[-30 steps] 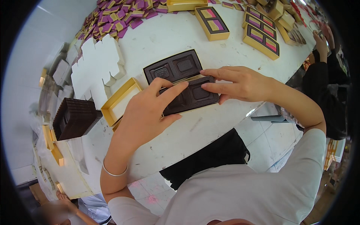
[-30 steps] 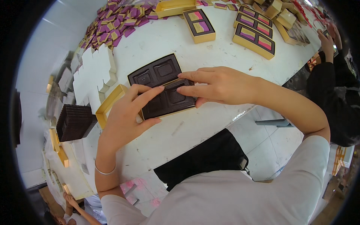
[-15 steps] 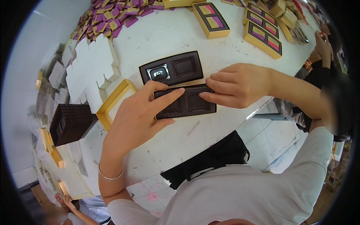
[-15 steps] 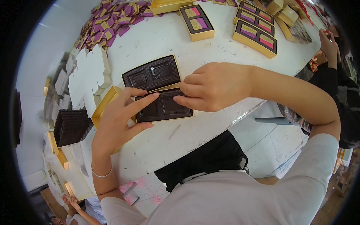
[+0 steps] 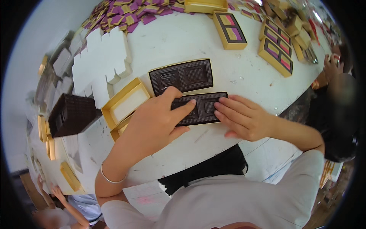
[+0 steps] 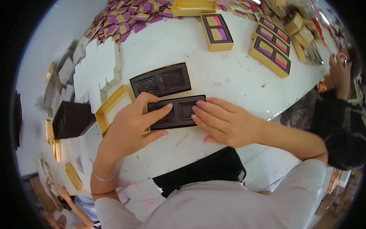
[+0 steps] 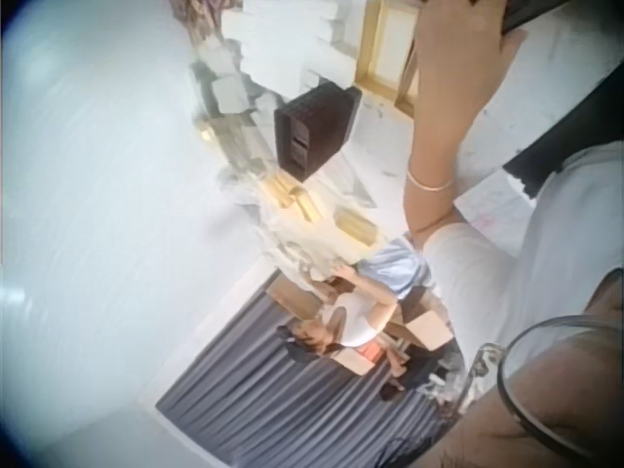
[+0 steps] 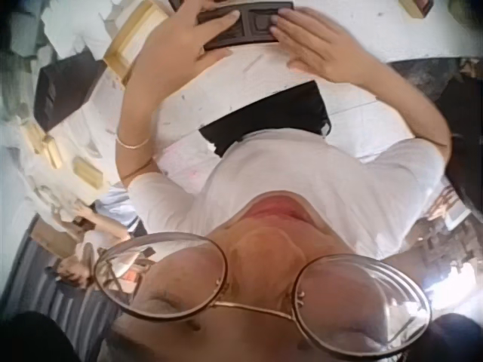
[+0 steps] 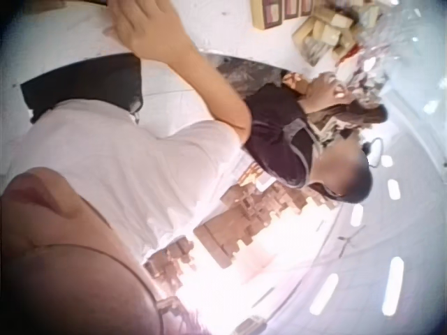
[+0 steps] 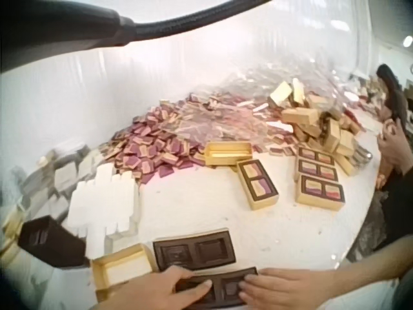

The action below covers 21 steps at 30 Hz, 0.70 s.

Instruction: The person assembles cosmetic compacts by placing black plastic trays into gold-colored boxes and inserting small purple and gold packets into the tray slots. The person repeatedly picks up trays and packets, arranges them, and sets the completed units aside on the table.

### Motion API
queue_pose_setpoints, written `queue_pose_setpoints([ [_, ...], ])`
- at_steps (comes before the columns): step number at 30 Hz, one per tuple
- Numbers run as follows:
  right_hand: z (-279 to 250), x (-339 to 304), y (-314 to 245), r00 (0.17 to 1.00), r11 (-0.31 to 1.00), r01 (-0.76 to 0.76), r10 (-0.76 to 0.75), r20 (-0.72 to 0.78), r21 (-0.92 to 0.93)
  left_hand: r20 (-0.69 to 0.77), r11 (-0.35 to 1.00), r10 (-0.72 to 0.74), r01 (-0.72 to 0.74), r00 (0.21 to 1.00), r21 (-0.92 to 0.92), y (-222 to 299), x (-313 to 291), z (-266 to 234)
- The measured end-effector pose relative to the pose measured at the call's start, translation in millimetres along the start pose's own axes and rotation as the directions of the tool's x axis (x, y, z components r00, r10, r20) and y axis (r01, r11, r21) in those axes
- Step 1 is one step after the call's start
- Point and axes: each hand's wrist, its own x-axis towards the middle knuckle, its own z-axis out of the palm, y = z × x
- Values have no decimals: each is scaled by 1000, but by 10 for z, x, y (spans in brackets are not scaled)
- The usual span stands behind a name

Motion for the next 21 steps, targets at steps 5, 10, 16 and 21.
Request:
queue_pose_setpoints([
  [5, -65, 37, 88, 997, 1000, -21, 22, -68, 13, -179, 992, 65, -45, 982, 118, 14, -130, -103],
  [10, -474, 425, 183, 950, 996, -81, 88, -300, 36, -351, 982, -45, 106, 935, 158, -232, -615, -353],
  [16, -146, 2048, -54, 908, 970, 154, -62, -415, 190, -516, 950, -312, 252, 798, -185, -646, -1181, -88],
  [21, 234, 3027, -237, 982, 979, 168, -155, -110, 118, -560, 966, -258, 197, 787, -168, -769, -1145, -41],
])
